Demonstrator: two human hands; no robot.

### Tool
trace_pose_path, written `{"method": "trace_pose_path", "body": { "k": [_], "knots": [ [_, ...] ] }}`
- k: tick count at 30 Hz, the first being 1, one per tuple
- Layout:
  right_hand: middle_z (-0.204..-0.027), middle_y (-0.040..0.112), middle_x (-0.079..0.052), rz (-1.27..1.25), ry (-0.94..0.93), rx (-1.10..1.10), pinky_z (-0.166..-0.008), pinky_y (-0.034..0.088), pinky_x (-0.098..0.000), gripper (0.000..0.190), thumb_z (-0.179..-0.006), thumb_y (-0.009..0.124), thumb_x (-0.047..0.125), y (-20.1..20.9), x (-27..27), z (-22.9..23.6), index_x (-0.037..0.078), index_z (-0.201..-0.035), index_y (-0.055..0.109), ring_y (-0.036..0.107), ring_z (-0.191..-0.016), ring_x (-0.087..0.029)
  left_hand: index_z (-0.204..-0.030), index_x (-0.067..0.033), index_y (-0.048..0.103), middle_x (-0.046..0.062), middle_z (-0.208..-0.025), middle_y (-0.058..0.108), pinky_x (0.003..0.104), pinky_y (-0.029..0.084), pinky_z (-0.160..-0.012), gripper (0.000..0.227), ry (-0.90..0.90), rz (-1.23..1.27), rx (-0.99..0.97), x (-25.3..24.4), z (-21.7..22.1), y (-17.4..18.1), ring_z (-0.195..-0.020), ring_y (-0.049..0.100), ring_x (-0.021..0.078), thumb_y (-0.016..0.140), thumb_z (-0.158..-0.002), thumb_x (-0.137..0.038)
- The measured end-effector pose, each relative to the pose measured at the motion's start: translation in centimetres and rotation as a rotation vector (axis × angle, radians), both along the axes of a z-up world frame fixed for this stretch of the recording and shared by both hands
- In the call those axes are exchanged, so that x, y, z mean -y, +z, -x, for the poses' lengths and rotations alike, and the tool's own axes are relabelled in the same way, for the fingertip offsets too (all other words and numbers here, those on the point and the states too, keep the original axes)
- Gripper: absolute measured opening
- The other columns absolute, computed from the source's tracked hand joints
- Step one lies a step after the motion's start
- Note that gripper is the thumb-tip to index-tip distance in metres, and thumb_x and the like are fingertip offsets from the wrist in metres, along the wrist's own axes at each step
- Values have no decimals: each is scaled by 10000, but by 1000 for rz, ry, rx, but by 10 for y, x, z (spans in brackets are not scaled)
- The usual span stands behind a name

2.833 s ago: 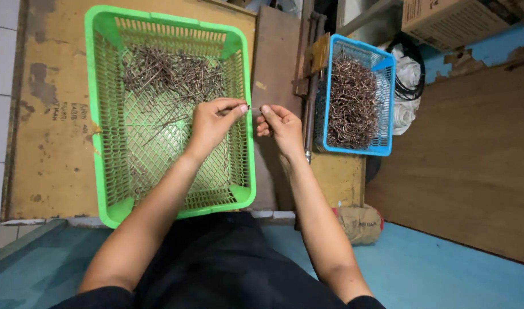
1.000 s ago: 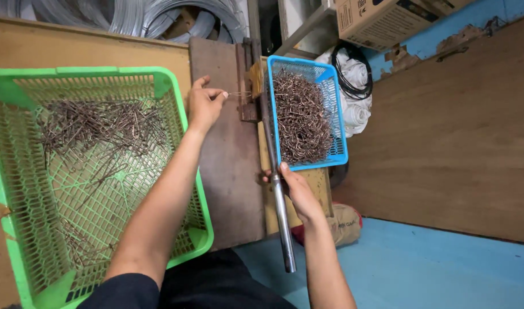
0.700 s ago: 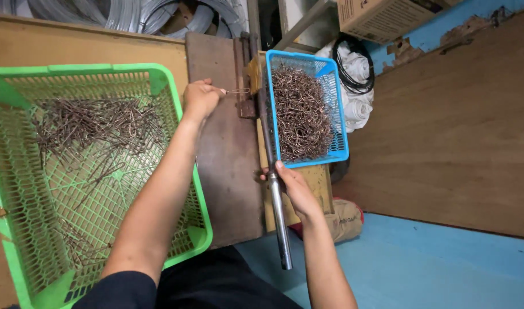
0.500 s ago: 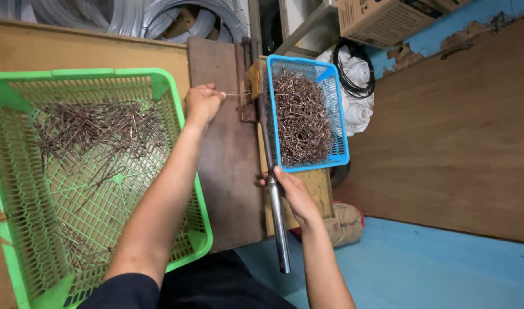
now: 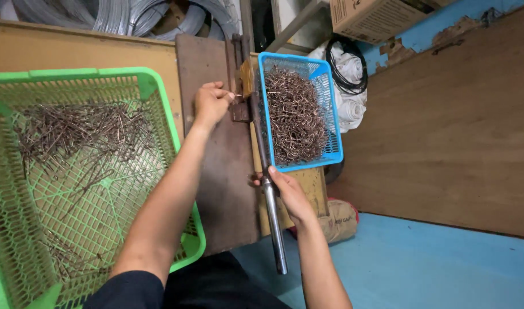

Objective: Process small metal pins using a manual press and sort them into baskets

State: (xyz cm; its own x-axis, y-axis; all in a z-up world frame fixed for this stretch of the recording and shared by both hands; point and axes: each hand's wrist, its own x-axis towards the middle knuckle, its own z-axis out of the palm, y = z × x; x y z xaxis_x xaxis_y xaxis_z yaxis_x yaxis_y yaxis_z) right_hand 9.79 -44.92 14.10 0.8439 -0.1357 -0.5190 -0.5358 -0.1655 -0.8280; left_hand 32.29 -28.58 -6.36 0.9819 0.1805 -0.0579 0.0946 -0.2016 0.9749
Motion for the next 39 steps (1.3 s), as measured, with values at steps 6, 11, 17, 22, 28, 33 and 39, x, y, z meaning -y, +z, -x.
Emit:
{"method": "trace_pose_path", "body": {
  "k": [6, 11, 17, 22, 28, 33, 39],
  "knots": [
    [-839, 700, -55, 11, -22, -7, -726, 522, -267, 352, -1012, 670, 385, 1, -7, -2, 55, -967, 783, 647, -790, -161, -868, -202, 834, 59, -1235, 671, 417, 524, -1019, 77, 3, 46, 10, 13, 1, 18, -1188, 648, 382, 838, -792, -199],
    [-797, 708, -25, 12, -17, -5, -699, 507, -227, 332, -1014, 661, 335, -10, -8, -2, 39, -960, 802, 626, -733, -117, -854, -195, 836, 77, -1246, 656, 436, 541, -1002, 55, 8, 2, 70, 5, 14, 42, -1178, 638, 401, 846, -802, -183],
    [-719, 690, -21, 43, -24, 20, -595, 501, -221, 276, -1005, 682, 310, -19, -12, 0, 81, -906, 801, 625, -663, -100, -865, -160, 837, 102, -1221, 658, 425, 548, -988, 59, 42, 14, 124, 5, 25, 54, -1144, 657, 396, 848, -809, -147],
    [-756, 760, -144, -24, -65, -10, -590, 608, -306, 296, -1004, 666, 302, -48, 3, 1, 44, -945, 798, 742, -680, -197, -890, -156, 838, 81, -1228, 660, 409, 550, -991, 81, 45, -10, 125, 7, 24, 47, -1144, 664, 365, 851, -810, -164],
    [-1254, 703, -241, -211, -2, -300, -625, 645, -397, 737, -1044, 334, 627, -25, -18, 10, 49, -1453, 535, 750, -1011, -341, -889, -159, 842, 103, -1239, 653, 423, 549, -991, 93, 64, -15, 137, 3, 23, 52, -1153, 658, 382, 862, -800, -176],
    [-591, 370, 41, -70, -151, -407, -313, 348, -233, 715, -953, 366, 823, -20, -30, 10, 138, -809, 509, 359, -394, -85, -840, -151, 840, 127, -1197, 647, 443, 522, -988, 76, 57, -63, 242, 7, 18, 49, -1063, 652, 425, 869, -773, -131],
    [-516, 402, -23, 149, -175, -339, -250, 339, -296, 726, -965, 430, 787, -35, -35, 10, 110, -708, 478, 389, -331, -150, -815, -146, 834, 135, -1204, 619, 429, 497, -980, 62, 48, -142, 328, 3, 31, 62, -1060, 612, 404, 870, -772, -121]
  ]
}}
